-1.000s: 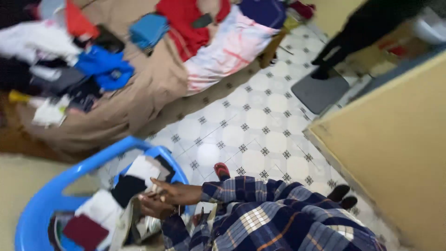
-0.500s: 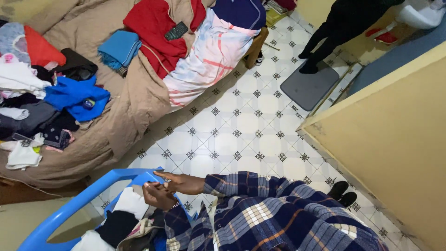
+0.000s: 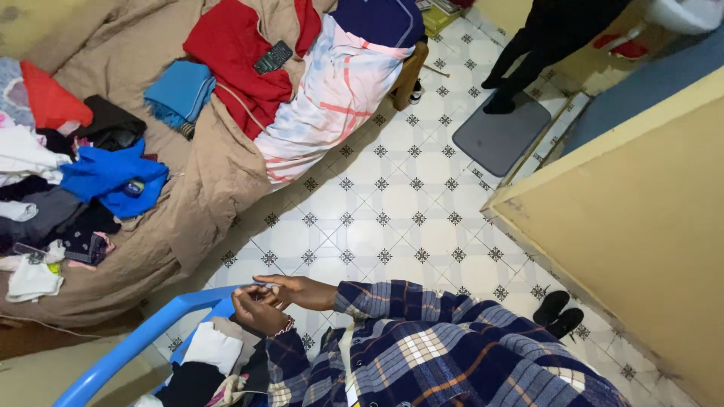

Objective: Unpacking clothes from a bag and sorting them onto a bed and chair.

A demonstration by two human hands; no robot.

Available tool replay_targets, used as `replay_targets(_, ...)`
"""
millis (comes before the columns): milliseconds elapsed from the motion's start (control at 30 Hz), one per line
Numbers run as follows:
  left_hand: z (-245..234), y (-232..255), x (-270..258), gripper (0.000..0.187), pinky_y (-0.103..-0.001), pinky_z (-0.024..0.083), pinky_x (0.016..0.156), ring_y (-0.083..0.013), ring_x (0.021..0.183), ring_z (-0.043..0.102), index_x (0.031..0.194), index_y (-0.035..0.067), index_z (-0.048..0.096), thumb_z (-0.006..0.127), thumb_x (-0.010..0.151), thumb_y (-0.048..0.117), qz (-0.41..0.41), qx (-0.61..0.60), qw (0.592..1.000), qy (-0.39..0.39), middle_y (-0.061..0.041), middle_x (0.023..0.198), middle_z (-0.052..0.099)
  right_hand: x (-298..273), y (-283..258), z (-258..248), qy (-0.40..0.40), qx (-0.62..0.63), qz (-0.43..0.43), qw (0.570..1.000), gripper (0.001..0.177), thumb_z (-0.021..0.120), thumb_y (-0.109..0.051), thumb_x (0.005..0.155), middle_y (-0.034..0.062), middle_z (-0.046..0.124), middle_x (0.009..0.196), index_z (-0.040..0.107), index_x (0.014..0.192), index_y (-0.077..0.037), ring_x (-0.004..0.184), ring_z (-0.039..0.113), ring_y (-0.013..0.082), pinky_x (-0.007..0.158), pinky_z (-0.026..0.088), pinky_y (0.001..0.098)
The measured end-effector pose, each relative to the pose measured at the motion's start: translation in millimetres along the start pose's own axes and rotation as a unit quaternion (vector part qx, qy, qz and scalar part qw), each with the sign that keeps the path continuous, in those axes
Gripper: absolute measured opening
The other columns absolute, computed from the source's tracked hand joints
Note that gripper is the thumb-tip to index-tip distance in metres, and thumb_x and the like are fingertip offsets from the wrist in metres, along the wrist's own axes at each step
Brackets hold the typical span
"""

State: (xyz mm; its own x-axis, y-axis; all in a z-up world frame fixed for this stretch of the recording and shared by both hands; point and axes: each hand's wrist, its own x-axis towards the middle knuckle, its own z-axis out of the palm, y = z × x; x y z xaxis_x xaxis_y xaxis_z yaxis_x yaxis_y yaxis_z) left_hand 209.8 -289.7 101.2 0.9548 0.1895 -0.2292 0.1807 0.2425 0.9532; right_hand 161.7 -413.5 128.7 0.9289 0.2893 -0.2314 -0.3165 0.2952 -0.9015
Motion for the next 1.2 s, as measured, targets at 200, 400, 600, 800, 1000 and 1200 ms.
replay_targets(200,7.0,-15.6,10.7,0.043,-0.027,0.049,0.066,-0.0147,0.073,0.055,0.089,0.002,0.054,0.047,0.115,0.036,0.039,0.054,0.997,-0.042,-0.006,0.081,0.055,9.0,2.9,-8.7,0.034,0.031,0.002,0.999,0.083,0.031,-0.063,0.107,0.0174,0.062,0.141,0.021,0.168,-0.007,0.134,0.058,0.0291,0.107,0.051,0.0412)
replay_targets(400,22.6,-51.8,60.7,0.047,-0.035,0.057,0.062,-0.0185,0.078,0.069,0.12,0.009,0.055,0.039,0.101,0.049,-0.023,-0.009,0.995,-0.092,-0.008,0.1,0.07,43.8,1.0,-29.3,0.069,-0.037,0.0,0.997,0.074,0.037,-0.05,0.109,0.0156,0.056,0.147,0.01,0.167,-0.012,0.142,0.046,0.0265,0.108,0.043,0.0371)
replay_targets(600,-42.0,-32.0,151.8,0.049,-0.037,0.058,0.062,-0.0181,0.072,0.067,0.119,0.007,0.057,0.041,0.102,0.051,-0.09,-0.051,0.994,-0.036,-0.006,0.091,0.067,117.4,25.9,-13.6,0.045,-0.302,-0.051,0.951,0.079,0.044,-0.042,0.11,0.0188,0.025,0.165,0.002,0.168,-0.007,0.154,0.027,0.0379,0.122,0.026,0.05)
replay_targets(800,-76.3,-28.1,207.0,0.052,-0.038,0.058,0.063,-0.0176,0.065,0.064,0.118,0.006,0.059,0.043,0.104,0.054,-0.15,-0.138,0.979,0.006,-0.004,0.08,0.063,188.5,-23.2,22.5,-0.061,-0.418,-0.041,0.905,0.105,0.065,-0.047,0.097,0.0229,0.002,0.169,-0.005,0.164,-0.007,0.155,0.004,0.0463,0.126,0.009,0.0548)
replay_targets(1000,-73.7,-28.6,262.4,0.055,-0.04,0.059,0.063,-0.0171,0.058,0.061,0.116,0.005,0.06,0.045,0.105,0.057,-0.223,-0.239,0.945,-0.023,-0.002,0.069,0.058,238.0,-36.5,41.7,-0.128,-0.506,-0.097,0.847,0.103,0.067,-0.051,0.095,0.0225,0.007,0.171,0.003,0.165,-0.01,0.156,0.011,0.0471,0.125,0.01,0.06)
replay_targets(1200,-111.5,-86.4,323.9,0.065,-0.037,0.06,0.075,-0.0135,0.045,0.051,0.123,-0.002,0.063,0.047,0.109,0.06,-0.285,-0.371,0.861,-0.202,0.003,0.056,0.046,284.0,-22.3,18.2,-0.192,-0.567,-0.156,0.785,0.077,0.053,-0.054,0.1,0.02,0.052,0.149,0.027,0.163,-0.02,0.148,0.042,0.0344,0.132,0.023,0.0513)
